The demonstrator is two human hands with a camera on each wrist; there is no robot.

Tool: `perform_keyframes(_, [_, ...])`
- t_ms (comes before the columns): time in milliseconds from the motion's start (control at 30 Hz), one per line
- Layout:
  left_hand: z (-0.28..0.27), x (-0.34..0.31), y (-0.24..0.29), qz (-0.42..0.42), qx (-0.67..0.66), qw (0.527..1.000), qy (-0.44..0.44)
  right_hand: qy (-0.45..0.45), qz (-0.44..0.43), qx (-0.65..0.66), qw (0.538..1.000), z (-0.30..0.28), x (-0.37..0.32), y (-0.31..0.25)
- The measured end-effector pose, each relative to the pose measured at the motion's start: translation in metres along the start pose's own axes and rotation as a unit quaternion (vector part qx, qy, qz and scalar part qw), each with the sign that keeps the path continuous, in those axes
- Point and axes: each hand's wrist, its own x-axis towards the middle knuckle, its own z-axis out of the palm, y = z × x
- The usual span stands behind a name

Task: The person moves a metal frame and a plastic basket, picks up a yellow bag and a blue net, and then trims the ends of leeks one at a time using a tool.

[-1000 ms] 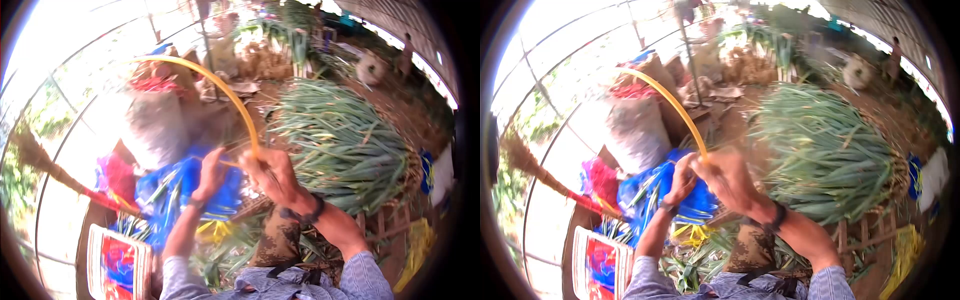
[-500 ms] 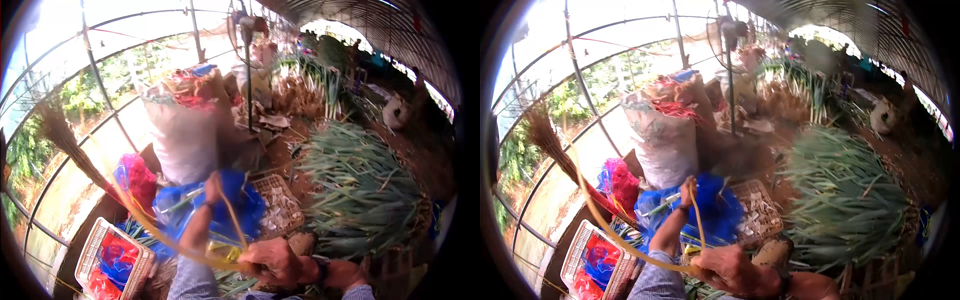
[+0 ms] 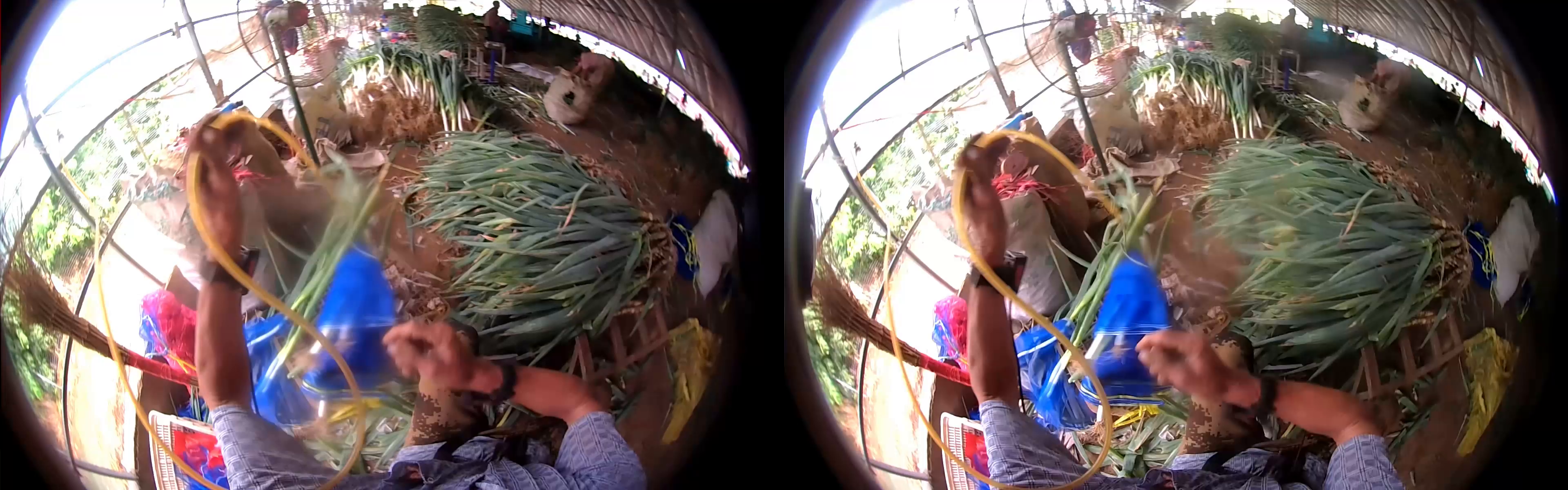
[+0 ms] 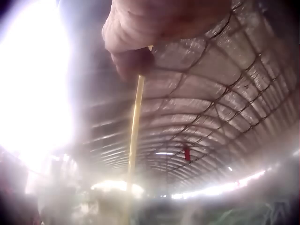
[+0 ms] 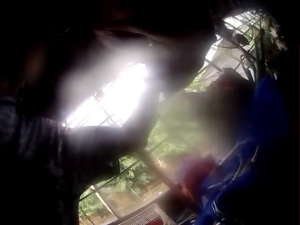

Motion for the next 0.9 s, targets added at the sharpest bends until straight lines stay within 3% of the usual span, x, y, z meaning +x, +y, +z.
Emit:
perform_keyframes(100, [0.008, 0.031, 0.069, 0.074, -0.035, 0.997, -0.004, 0.063, 0.083, 0.004, 0.995, -0.039, 0.016, 0.050])
perform_keyframes(167, [0.023, 0.042, 0.098, 0.078, -0.107, 0.991, 0.024, 0.112, 0.081, 0.043, 0.989, -0.068, 0.021, 0.070])
perform_keyframes(233, [0.034, 0.043, 0.121, 0.101, -0.164, 0.981, 0.023, 0.180, 0.119, 0.090, 0.972, -0.084, 0.023, 0.057])
perform_keyframes(333, [0.048, 0.028, 0.153, 0.131, -0.229, 0.964, -0.033, 0.210, 0.124, 0.182, 0.952, -0.107, 0.021, 0.031])
perform_keyframes(400, [0.063, 0.001, 0.163, 0.080, -0.268, 0.956, -0.083, 0.226, 0.106, 0.253, 0.935, -0.122, 0.022, 0.022])
perform_keyframes(533, [0.079, -0.076, 0.163, 0.029, -0.285, 0.938, -0.196, 0.284, -0.024, -0.012, 0.958, -0.129, 0.021, 0.016])
perform_keyframes(600, [0.098, -0.117, 0.163, 0.114, -0.362, 0.882, -0.281, 0.335, -0.137, -0.094, 0.928, -0.137, 0.024, 0.022])
perform_keyframes(633, [0.112, -0.136, 0.177, 0.115, -0.423, 0.839, -0.323, 0.356, -0.192, -0.135, 0.905, -0.139, 0.026, 0.024])
perform_keyframes(667, [0.126, -0.155, 0.190, 0.110, -0.479, 0.790, -0.366, 0.392, -0.179, -0.171, 0.886, -0.133, 0.023, 0.005])
perform_keyframes(767, [0.149, -0.209, 0.202, 0.125, -0.418, 0.761, -0.480, 0.250, -0.033, -0.030, 0.967, -0.156, 0.020, -0.023])
perform_keyframes(833, [0.158, -0.237, 0.201, 0.167, -0.359, 0.776, -0.491, 0.261, 0.003, -0.156, 0.953, -0.184, 0.018, -0.025])
perform_keyframes(900, [0.161, -0.259, 0.183, 0.130, -0.347, 0.776, -0.510, 0.296, -0.134, -0.426, 0.844, -0.206, 0.003, -0.027])
